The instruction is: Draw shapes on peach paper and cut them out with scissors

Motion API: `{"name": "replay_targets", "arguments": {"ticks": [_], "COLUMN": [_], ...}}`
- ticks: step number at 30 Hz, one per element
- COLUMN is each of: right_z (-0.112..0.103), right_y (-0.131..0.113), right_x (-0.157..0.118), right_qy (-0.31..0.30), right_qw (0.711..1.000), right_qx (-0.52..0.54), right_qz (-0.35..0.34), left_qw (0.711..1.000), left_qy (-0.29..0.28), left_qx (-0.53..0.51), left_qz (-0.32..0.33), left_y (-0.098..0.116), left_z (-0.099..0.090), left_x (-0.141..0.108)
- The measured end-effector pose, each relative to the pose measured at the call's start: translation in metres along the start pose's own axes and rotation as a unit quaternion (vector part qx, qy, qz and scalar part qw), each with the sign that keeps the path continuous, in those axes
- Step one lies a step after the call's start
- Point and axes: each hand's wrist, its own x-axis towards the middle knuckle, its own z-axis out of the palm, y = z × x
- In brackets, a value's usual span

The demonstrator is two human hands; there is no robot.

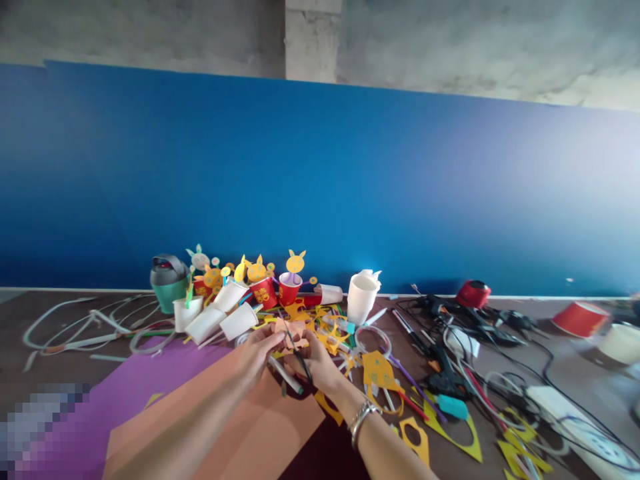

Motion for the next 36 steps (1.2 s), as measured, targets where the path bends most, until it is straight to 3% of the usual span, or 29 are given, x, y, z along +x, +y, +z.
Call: {"name": "replay_targets", "arguments": {"ticks": [36], "right_z": [0.0002], "right_y": [-0.0028], "right_x": [-0.0017], "right_qy": [0.007], "right_qw": [1.0], "right_qx": [-0.002], "right_qz": [-0.012], "left_qw": [1.0], "left_qy": [0.009], "left_qx": [-0.003], "left_qz": [0.008], "left_y": [0.0023], "left_z": [0.0008], "left_x": [-0.0015]}}
